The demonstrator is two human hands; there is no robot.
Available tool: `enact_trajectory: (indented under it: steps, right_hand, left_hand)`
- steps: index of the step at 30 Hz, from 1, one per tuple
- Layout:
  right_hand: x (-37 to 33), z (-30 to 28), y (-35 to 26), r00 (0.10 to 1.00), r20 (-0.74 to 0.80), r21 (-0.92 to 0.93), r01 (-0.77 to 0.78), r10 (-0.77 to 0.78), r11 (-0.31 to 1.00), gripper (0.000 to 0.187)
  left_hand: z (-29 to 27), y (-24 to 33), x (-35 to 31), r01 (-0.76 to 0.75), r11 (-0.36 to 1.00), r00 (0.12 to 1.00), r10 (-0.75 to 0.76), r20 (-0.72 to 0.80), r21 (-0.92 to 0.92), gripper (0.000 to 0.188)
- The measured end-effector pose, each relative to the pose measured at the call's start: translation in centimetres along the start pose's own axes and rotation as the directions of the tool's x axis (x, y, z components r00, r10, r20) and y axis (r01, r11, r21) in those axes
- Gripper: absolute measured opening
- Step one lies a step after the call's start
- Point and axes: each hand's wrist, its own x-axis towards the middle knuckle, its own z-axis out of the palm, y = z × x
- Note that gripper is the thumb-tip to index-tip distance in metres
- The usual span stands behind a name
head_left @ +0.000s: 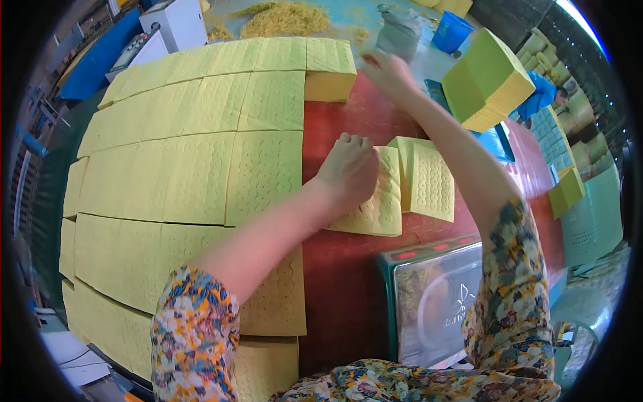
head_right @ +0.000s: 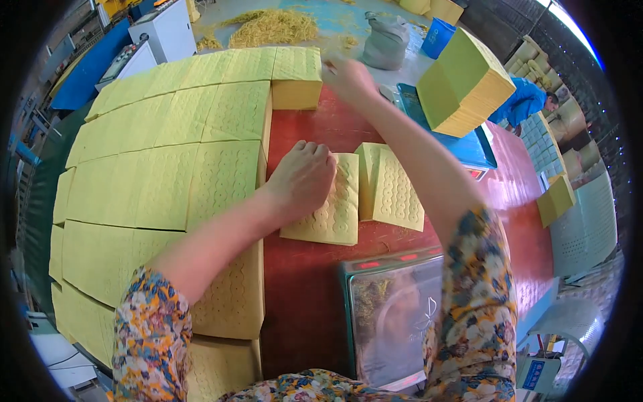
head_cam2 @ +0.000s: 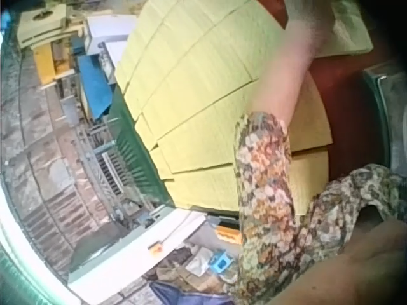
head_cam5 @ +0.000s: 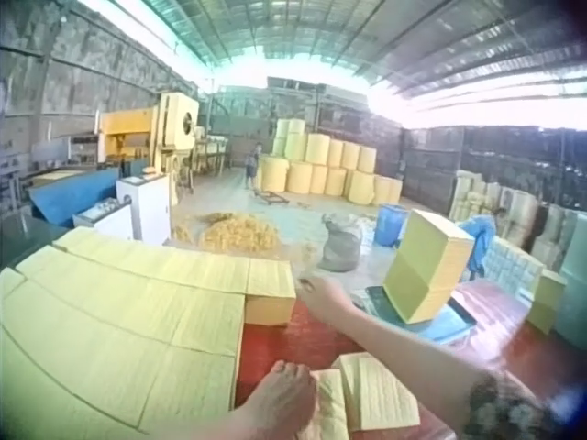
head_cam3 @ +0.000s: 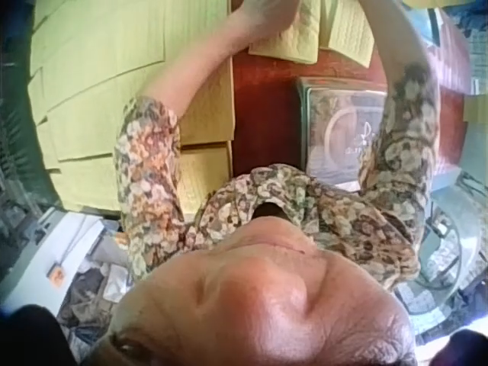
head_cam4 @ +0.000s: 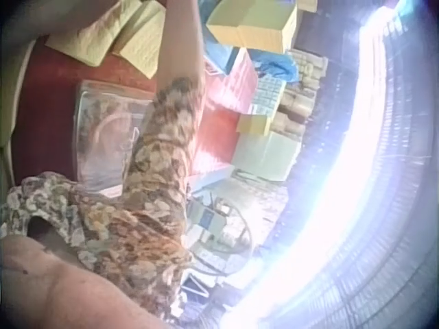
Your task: Weigh stacks of textured yellow manufactured sheets on an electronic scale and organize them on a workbench.
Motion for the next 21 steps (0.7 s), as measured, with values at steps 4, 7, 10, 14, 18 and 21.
enact_trajectory:
  steps: [4,7,10,14,18,21]
  right_hand:
    - [10.0,5.9,-0.1,0.998,0.035,-0.268,-0.049,0.060,0.962,0.051]
    - [13.1,9.8,-1.1,0.999,0.010,-0.363,-0.027,0.033,0.931,0.052]
    - [13.9,12.9,-1.7,0.979,0.092,-0.297,-0.148,0.182,0.944,0.054]
    - [12.6,13.3,3.7,0.906,0.213,-0.215,-0.322,0.366,0.922,0.058]
    - [8.9,13.7,-0.4,0.912,0.272,-0.315,-0.218,0.307,0.924,0.059]
    - [6.0,11.2,1.1,0.915,0.239,-0.317,-0.242,0.324,0.917,0.058]
  left_hand:
    - [-0.6,0.6,-0.7,-0.009,0.999,1.000,0.009,0.010,-0.052,0.014]
    - [-0.3,0.8,-1.7,-0.007,0.999,0.994,0.003,-0.106,-0.044,0.018]
    - [-0.8,0.7,-2.6,0.018,0.999,0.994,-0.014,-0.108,0.032,0.022]
    - [-1.4,1.6,-1.6,-0.015,0.999,0.998,0.018,0.062,-0.044,0.026]
    - [-1.5,1.8,-3.0,0.047,0.999,0.996,-0.048,0.069,0.003,0.028]
    - [-1.7,3.3,-2.9,-0.008,1.000,0.999,0.006,0.047,0.030,0.028]
